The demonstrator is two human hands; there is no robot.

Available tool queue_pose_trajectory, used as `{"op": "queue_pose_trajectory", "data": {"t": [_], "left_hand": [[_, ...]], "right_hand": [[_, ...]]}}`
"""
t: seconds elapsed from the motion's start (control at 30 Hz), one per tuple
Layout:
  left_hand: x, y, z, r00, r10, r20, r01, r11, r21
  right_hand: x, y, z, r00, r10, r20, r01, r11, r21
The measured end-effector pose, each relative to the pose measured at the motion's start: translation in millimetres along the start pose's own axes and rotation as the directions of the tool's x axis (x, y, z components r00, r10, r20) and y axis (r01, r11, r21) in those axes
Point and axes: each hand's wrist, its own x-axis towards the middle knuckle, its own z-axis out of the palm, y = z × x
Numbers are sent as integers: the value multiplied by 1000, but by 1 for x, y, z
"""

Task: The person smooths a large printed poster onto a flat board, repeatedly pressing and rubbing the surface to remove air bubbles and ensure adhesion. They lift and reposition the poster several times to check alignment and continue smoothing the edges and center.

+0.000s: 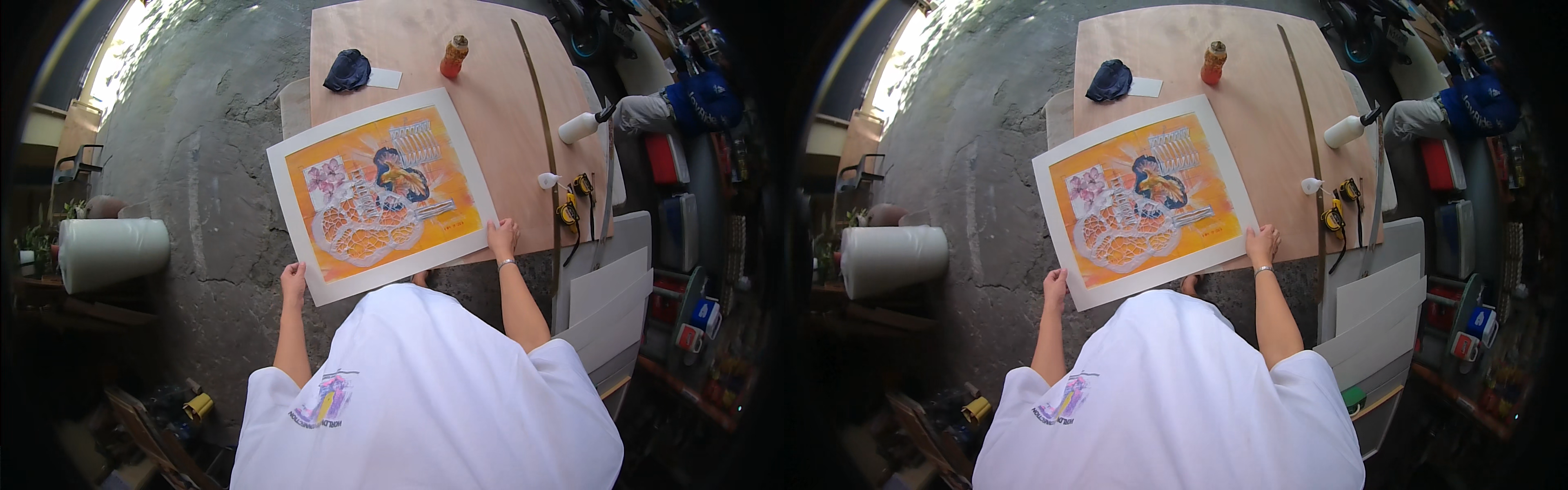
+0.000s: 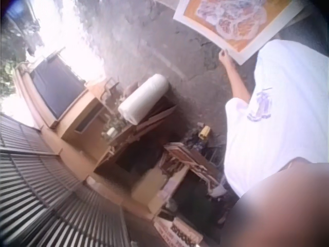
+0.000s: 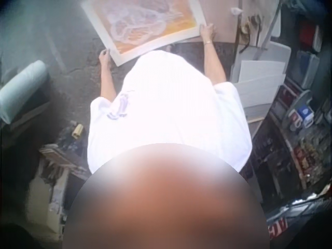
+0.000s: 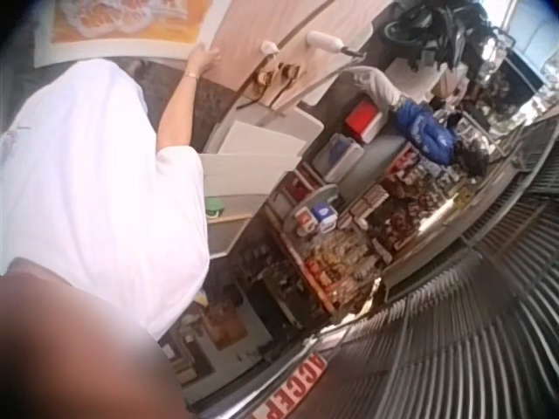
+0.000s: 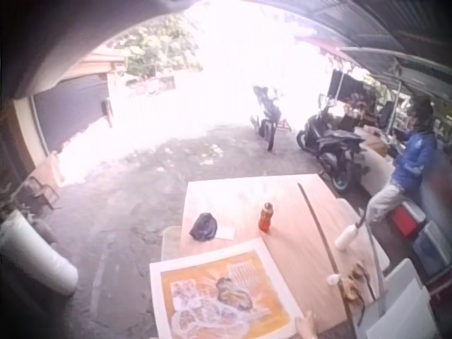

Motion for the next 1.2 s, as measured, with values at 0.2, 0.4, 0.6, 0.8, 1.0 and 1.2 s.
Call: {"op": "queue_pose_trajectory", "data": {"t": [0.2, 0.4, 0.6, 0.8, 1.0, 1.2], "left_hand": [[-42, 84, -5, 983, 31, 181, 7, 979, -202], [-127, 180, -66, 883, 373, 284, -234, 876, -422], [-166, 193, -56, 758, 594, 268, -398, 748, -530], [-205, 117, -78, 882, 467, -62, -452, 804, -386], [-246, 59, 5, 843, 316, -435, -518, 694, -499], [-328, -24, 220, 636, 164, -754, -643, 653, -401]], "right_hand": [[43, 55, 3, 998, -39, 49, 31, 986, 164], [37, 15, 3, 813, -190, 551, -215, 782, 585], [59, 26, 37, 943, -208, 259, -117, 523, 844], [41, -38, 11, 784, -512, 350, -329, 136, 935], [127, -101, 67, 624, -714, 317, -393, 65, 917], [236, -129, 154, 270, -863, 427, -465, 272, 843]]}}
